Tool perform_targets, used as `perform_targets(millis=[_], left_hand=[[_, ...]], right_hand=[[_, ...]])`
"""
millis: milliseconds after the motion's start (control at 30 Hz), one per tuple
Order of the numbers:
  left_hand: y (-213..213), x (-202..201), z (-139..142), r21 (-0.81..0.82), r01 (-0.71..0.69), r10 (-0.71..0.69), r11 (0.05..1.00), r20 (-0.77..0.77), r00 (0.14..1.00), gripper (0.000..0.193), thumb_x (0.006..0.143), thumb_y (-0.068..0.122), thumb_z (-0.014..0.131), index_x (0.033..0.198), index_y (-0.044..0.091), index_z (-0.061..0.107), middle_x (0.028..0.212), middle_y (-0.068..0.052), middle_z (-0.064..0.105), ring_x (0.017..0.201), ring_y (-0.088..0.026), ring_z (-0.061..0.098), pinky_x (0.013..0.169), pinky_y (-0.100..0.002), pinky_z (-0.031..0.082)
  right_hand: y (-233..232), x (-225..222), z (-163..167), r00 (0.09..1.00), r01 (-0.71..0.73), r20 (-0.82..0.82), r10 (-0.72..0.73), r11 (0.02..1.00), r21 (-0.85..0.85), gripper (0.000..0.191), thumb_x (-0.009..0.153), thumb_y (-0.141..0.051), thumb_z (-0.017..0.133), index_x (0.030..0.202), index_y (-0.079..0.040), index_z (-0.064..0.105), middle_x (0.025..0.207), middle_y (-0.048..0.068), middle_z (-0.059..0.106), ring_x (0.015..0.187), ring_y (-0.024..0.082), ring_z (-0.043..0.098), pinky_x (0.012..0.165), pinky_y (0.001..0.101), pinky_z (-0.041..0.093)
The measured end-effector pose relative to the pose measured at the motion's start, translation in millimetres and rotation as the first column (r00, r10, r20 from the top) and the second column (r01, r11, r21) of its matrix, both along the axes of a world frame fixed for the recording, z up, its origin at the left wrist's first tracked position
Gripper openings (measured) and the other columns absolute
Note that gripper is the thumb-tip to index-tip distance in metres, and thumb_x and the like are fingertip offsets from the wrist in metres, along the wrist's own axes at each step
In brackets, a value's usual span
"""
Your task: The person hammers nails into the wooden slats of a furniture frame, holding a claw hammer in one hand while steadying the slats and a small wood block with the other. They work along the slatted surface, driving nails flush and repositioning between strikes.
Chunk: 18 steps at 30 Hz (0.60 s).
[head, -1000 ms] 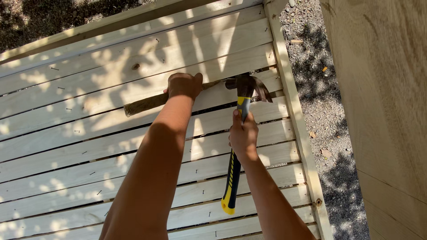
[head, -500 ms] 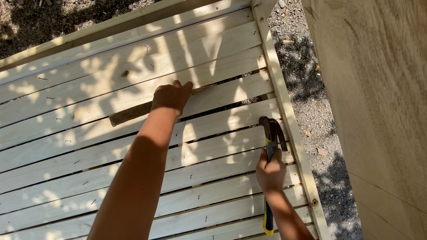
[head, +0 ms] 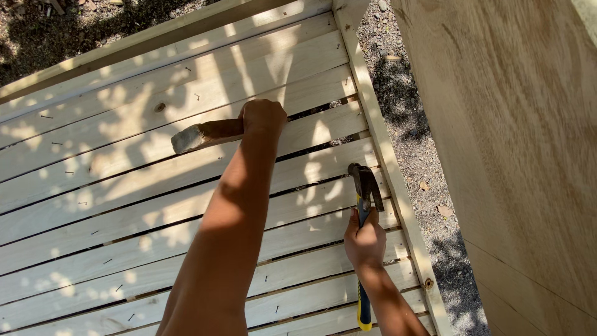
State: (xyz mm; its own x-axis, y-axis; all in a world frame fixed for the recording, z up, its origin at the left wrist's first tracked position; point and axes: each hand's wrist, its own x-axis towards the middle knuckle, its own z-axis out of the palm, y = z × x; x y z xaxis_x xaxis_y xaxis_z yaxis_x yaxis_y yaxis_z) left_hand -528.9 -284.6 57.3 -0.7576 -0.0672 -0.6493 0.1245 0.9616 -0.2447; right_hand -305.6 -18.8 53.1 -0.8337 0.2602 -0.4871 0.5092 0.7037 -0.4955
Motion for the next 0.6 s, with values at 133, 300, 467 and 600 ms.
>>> perform_targets(millis=[133,300,467,600], left_hand=[[14,-6,-30,-0.031,-0.021,0.022,0.999,0.009,1.000,0.029,0.084,0.009,0.075,0.114,0.008,0.076,0.111,-0.015,0.076,0.097,-0.040,0.074,0.062,-0.064,0.061],[22,-21,-39,-0.082,-0.013,0.018,0.997,0.059,0.998,0.029,0.082,0.008,0.078,0.111,0.005,0.077,0.111,-0.018,0.077,0.092,-0.040,0.076,0.062,-0.063,0.061],[17,-17,-40,-0.038,-0.039,0.042,0.999,0.083,0.996,0.022,0.089,0.010,0.072,0.110,0.005,0.077,0.106,-0.016,0.080,0.086,-0.037,0.079,0.063,-0.062,0.061],[16,-17,-40,-0.033,0.032,-0.031,0.999,0.029,0.999,0.025,0.087,0.012,0.073,0.111,0.007,0.075,0.110,-0.015,0.075,0.093,-0.038,0.075,0.061,-0.062,0.061]], right_hand=[[-2,0,0,1.000,-0.015,0.018,0.014,0.997,0.071,0.036,0.101,-0.038,0.054,0.119,-0.007,0.051,0.075,0.024,0.072,0.071,0.049,0.070,0.060,0.0582,0.055],[-3,1,-4,0.994,-0.027,-0.108,0.032,0.999,0.045,0.038,0.098,-0.035,0.054,0.124,-0.007,0.050,0.080,0.025,0.073,0.074,0.050,0.069,0.062,0.0592,0.055],[-1,2,-4,0.999,-0.023,-0.021,0.024,0.999,0.033,0.037,0.100,-0.037,0.053,0.122,-0.007,0.050,0.080,0.025,0.073,0.075,0.050,0.070,0.063,0.0594,0.055],[-3,2,-2,1.000,-0.019,-0.005,0.019,0.998,0.059,0.038,0.100,-0.039,0.054,0.121,-0.007,0.051,0.079,0.025,0.073,0.074,0.050,0.069,0.064,0.0601,0.054]])
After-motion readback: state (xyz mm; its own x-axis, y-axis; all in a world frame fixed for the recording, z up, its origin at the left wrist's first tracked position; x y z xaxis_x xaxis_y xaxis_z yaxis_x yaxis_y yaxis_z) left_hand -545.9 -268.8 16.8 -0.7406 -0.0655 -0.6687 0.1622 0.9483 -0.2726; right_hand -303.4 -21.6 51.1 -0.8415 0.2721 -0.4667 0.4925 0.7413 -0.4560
